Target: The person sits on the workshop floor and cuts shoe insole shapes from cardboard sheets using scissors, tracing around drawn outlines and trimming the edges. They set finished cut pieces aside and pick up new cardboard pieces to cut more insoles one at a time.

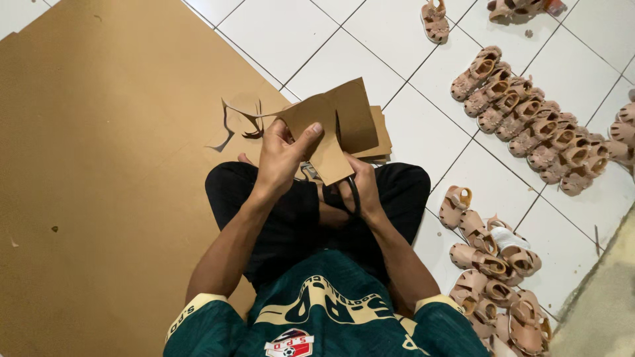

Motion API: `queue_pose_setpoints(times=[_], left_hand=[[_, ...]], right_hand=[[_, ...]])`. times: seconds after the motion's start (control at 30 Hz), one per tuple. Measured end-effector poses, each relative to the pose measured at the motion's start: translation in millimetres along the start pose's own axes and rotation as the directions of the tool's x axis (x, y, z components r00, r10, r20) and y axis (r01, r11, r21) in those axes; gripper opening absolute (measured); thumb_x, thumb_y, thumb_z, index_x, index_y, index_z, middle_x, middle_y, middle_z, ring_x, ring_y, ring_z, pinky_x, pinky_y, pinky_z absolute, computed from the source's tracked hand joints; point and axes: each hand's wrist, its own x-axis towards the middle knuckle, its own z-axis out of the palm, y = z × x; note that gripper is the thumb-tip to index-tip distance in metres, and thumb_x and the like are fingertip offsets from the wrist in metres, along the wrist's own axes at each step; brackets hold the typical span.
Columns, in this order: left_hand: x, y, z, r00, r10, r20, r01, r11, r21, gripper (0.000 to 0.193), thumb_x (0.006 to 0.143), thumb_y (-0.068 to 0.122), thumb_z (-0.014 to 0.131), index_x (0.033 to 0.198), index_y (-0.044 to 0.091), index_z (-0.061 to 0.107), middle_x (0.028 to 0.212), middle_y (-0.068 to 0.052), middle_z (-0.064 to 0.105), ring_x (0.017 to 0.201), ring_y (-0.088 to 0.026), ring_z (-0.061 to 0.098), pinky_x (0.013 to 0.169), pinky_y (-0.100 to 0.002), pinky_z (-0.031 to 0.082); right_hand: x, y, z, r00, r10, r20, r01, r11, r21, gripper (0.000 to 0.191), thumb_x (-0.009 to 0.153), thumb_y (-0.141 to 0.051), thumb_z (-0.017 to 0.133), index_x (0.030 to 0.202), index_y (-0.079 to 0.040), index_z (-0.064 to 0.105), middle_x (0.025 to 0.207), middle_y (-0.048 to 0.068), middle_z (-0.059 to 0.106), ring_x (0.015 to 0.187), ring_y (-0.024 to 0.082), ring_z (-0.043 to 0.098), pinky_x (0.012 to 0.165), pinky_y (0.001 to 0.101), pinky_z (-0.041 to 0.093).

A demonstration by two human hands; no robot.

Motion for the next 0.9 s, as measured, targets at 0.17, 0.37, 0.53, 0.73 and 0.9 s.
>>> queue_pose_setpoints(times=[0.17, 0.37, 0.53, 0.73, 0.9], left_hand=[[-3.7, 2.3, 1.7, 1.0, -0.001, -0.005, 0.0, 0.998, -0.069, 0.035, 0.095, 0.021, 0.074, 0.115, -0.006, 0.065, 0.094, -0.008, 0.073, 0.079, -0.009, 0.068, 0.068, -0.023, 0.057], [-4.8, 1.9, 1.6, 1.0, 0.021, 0.006, -0.021, 0.998, -0.063, 0.034, 0.097, 0.02, 0.075, 0.115, -0.007, 0.066, 0.095, -0.009, 0.073, 0.081, -0.009, 0.067, 0.069, -0.023, 0.056], [-3.9, 3.6, 1.6, 1.0, -0.017, 0.011, 0.018, 0.999, -0.05, 0.037, 0.096, 0.022, 0.075, 0.117, -0.007, 0.064, 0.095, -0.009, 0.074, 0.081, -0.01, 0.07, 0.069, -0.024, 0.058], [0.4, 14.5, 4.1, 0.999, 0.047, 0.003, -0.047, 0.996, -0.081, 0.049, 0.098, 0.022, 0.07, 0.139, -0.003, 0.059, 0.107, -0.011, 0.074, 0.093, -0.013, 0.071, 0.079, -0.025, 0.061], [-7.1, 17.0, 8.0, 0.999, 0.047, 0.021, -0.047, 0.998, 0.031, 0.043, 0.098, 0.021, 0.069, 0.134, -0.004, 0.063, 0.106, -0.012, 0.076, 0.093, -0.015, 0.074, 0.08, -0.026, 0.062]], right_hand=[[0.2, -0.4, 0.3, 0.999, -0.039, -0.009, 0.039, 0.999, 0.012, 0.028, 0.093, -0.021, 0.058, 0.104, 0.003, 0.068, 0.071, 0.005, 0.066, 0.064, 0.011, 0.061, 0.059, 0.0268, 0.048], [-2.9, -2.2, 4.2, 0.999, -0.012, -0.039, 0.014, 0.999, 0.045, 0.03, 0.095, -0.023, 0.061, 0.105, 0.004, 0.07, 0.067, 0.006, 0.064, 0.056, 0.012, 0.058, 0.052, 0.028, 0.045], [-5.1, -1.6, 5.7, 0.995, -0.036, -0.098, 0.034, 0.999, -0.027, 0.036, 0.083, -0.013, 0.055, 0.111, 0.004, 0.071, 0.068, 0.007, 0.068, 0.055, 0.013, 0.062, 0.051, 0.0276, 0.048], [-2.0, -2.2, 8.6, 0.995, -0.036, -0.093, 0.029, 0.997, -0.074, 0.034, 0.086, -0.017, 0.058, 0.109, 0.004, 0.07, 0.078, 0.012, 0.073, 0.069, 0.016, 0.068, 0.063, 0.0303, 0.054], [2.9, -3.4, 2.7, 0.997, -0.076, -0.031, 0.076, 0.997, 0.012, 0.04, 0.094, -0.031, 0.061, 0.112, 0.005, 0.067, 0.097, 0.016, 0.075, 0.091, 0.019, 0.071, 0.08, 0.0317, 0.057]])
